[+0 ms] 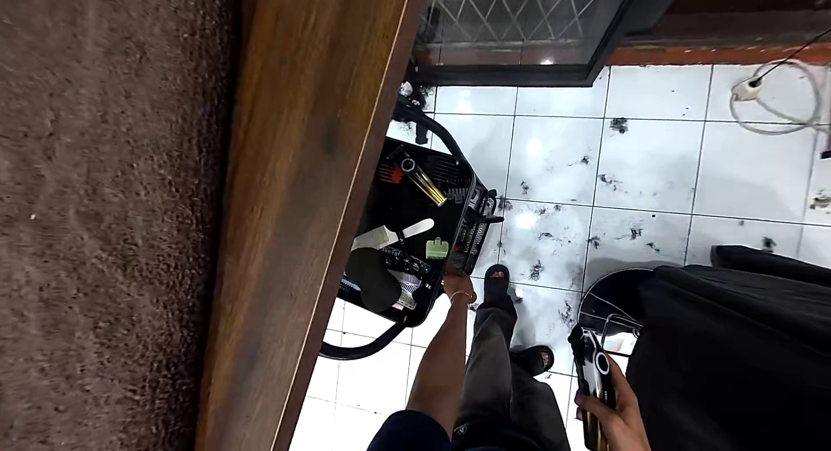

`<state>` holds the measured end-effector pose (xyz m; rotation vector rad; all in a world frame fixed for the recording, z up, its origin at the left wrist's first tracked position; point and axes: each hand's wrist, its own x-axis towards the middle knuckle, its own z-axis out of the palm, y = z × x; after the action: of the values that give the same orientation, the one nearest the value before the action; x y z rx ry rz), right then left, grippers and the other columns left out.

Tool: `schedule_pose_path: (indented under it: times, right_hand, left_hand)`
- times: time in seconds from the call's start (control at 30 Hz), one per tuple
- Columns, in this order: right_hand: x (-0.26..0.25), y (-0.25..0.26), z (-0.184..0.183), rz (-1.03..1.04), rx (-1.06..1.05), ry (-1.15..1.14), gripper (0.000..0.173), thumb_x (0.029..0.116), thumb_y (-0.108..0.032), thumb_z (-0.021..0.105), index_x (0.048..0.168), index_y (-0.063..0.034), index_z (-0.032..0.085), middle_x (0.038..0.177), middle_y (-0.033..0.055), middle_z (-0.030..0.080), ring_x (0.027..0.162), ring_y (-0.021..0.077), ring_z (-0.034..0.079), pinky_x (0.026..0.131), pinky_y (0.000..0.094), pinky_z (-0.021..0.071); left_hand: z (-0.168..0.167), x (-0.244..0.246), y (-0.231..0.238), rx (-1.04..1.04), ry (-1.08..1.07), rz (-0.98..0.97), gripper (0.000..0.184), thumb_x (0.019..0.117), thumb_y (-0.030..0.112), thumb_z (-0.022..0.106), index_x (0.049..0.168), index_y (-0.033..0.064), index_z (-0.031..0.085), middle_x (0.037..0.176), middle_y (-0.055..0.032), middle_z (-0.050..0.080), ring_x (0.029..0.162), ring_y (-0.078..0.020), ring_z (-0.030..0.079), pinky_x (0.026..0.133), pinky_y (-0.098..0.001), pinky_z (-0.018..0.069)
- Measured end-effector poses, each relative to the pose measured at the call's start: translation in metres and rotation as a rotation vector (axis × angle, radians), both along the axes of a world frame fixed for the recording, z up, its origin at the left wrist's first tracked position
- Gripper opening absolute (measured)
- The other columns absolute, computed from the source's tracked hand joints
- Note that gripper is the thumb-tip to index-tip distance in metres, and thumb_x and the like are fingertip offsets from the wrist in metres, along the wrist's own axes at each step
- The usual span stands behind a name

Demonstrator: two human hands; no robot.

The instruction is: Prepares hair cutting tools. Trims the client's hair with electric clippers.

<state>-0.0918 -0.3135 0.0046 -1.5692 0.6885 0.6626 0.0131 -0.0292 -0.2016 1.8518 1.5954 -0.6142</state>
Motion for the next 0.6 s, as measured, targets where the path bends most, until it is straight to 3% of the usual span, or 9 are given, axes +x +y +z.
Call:
schedule_pose_path:
  times: [0.13, 0.2, 0.23, 0.3, 0.37, 0.43, 0.47, 0.5, 0.6]
  right_hand:
    - [0.001, 0.001, 0.006, -0.062, 0.109, -0.003, 0.078, 0.0717, 0.001, 0.06, 0.147, 0.0012, 0.039, 0.102, 0.0078, 0.068, 0.063, 0.015, 0.068, 0.051, 0.0311, 0.0603]
    - [0.002, 0.003, 0.01, -0.101, 0.172, -0.026, 0.075, 0.0731, -0.003, 0.058, 0.145, 0.0017, 0.037, 0.098, 0.0064, 0.069, 0.059, 0.014, 0.067, 0.05, 0.0296, 0.0593]
    - [0.003, 0.003, 0.013, -0.111, 0.2, -0.043, 0.072, 0.0748, -0.005, 0.058, 0.144, 0.0017, 0.038, 0.097, 0.0062, 0.069, 0.058, 0.0139, 0.066, 0.049, 0.0295, 0.0587]
    - [0.004, 0.007, 0.021, -0.144, 0.269, -0.062, 0.062, 0.0805, -0.009, 0.056, 0.14, 0.0005, 0.04, 0.094, 0.0055, 0.069, 0.054, 0.013, 0.064, 0.046, 0.0287, 0.0564]
    - [0.009, 0.01, 0.031, -0.19, 0.308, -0.084, 0.051, 0.0879, -0.019, 0.055, 0.135, -0.0013, 0.043, 0.087, 0.0038, 0.069, 0.05, 0.0112, 0.061, 0.042, 0.027, 0.0545]
    - [0.011, 0.014, 0.045, -0.227, 0.333, -0.11, 0.048, 0.0973, -0.036, 0.054, 0.131, -0.0039, 0.042, 0.083, 0.0017, 0.069, 0.046, 0.0098, 0.059, 0.04, 0.0256, 0.0532]
    - [0.013, 0.015, 0.052, -0.226, 0.335, -0.135, 0.051, 0.0983, -0.038, 0.054, 0.134, -0.0042, 0.04, 0.082, 0.0006, 0.068, 0.046, 0.0094, 0.059, 0.04, 0.0252, 0.0533]
    - [0.014, 0.015, 0.06, -0.222, 0.319, -0.159, 0.051, 0.0978, -0.031, 0.053, 0.137, -0.0034, 0.038, 0.081, 0.0005, 0.066, 0.046, 0.0097, 0.059, 0.04, 0.0253, 0.0537]
    - [0.012, 0.014, 0.078, -0.191, 0.254, -0.205, 0.05, 0.094, -0.016, 0.054, 0.139, -0.0034, 0.037, 0.08, 0.0016, 0.065, 0.046, 0.0109, 0.059, 0.041, 0.0262, 0.0545]
  left_hand:
    - [0.011, -0.013, 0.005, -0.073, 0.058, -0.1, 0.075, 0.1005, 0.03, 0.065, 0.157, -0.0019, 0.029, 0.152, -0.0301, 0.043, 0.14, -0.0396, 0.048, 0.113, -0.0495, 0.0436]
    - [0.032, -0.035, -0.001, -0.156, 0.025, -0.258, 0.07, 0.0971, 0.02, 0.066, 0.156, -0.0009, 0.034, 0.154, -0.032, 0.04, 0.14, -0.0438, 0.046, 0.113, -0.0542, 0.0423]
    - [0.049, -0.047, -0.006, -0.217, -0.004, -0.363, 0.06, 0.0964, 0.015, 0.065, 0.15, -0.002, 0.045, 0.146, -0.0315, 0.05, 0.134, -0.043, 0.053, 0.111, -0.0542, 0.0449]
    - [0.094, -0.07, -0.015, -0.39, -0.071, -0.529, 0.036, 0.1019, 0.02, 0.061, 0.131, -0.0023, 0.064, 0.117, -0.0232, 0.071, 0.105, -0.0349, 0.072, 0.095, -0.0521, 0.0574]
    - [0.153, -0.078, -0.02, -0.486, -0.16, -0.567, 0.041, 0.1063, 0.035, 0.056, 0.111, -0.0027, 0.072, 0.091, -0.0171, 0.074, 0.079, -0.0275, 0.073, 0.08, -0.0487, 0.0591]
    - [0.206, -0.077, -0.005, -0.407, -0.36, -0.483, 0.045, 0.1092, 0.032, 0.048, 0.109, -0.0061, 0.071, 0.082, -0.015, 0.072, 0.069, -0.0228, 0.07, 0.071, -0.044, 0.0591]
    - [0.222, -0.07, 0.008, -0.315, -0.466, -0.455, 0.04, 0.1094, 0.025, 0.047, 0.114, -0.008, 0.069, 0.085, -0.0156, 0.072, 0.071, -0.0214, 0.07, 0.07, -0.0415, 0.0601]
    - [0.229, -0.058, 0.025, -0.204, -0.536, -0.461, 0.036, 0.1085, 0.02, 0.048, 0.116, -0.0085, 0.069, 0.09, -0.0173, 0.073, 0.076, -0.0226, 0.071, 0.074, -0.0419, 0.0604]
    - [0.216, -0.016, 0.069, -0.091, -0.367, -0.638, 0.034, 0.1061, 0.016, 0.052, 0.131, -0.0042, 0.063, 0.119, -0.0227, 0.071, 0.112, -0.0333, 0.069, 0.103, -0.0503, 0.0513]
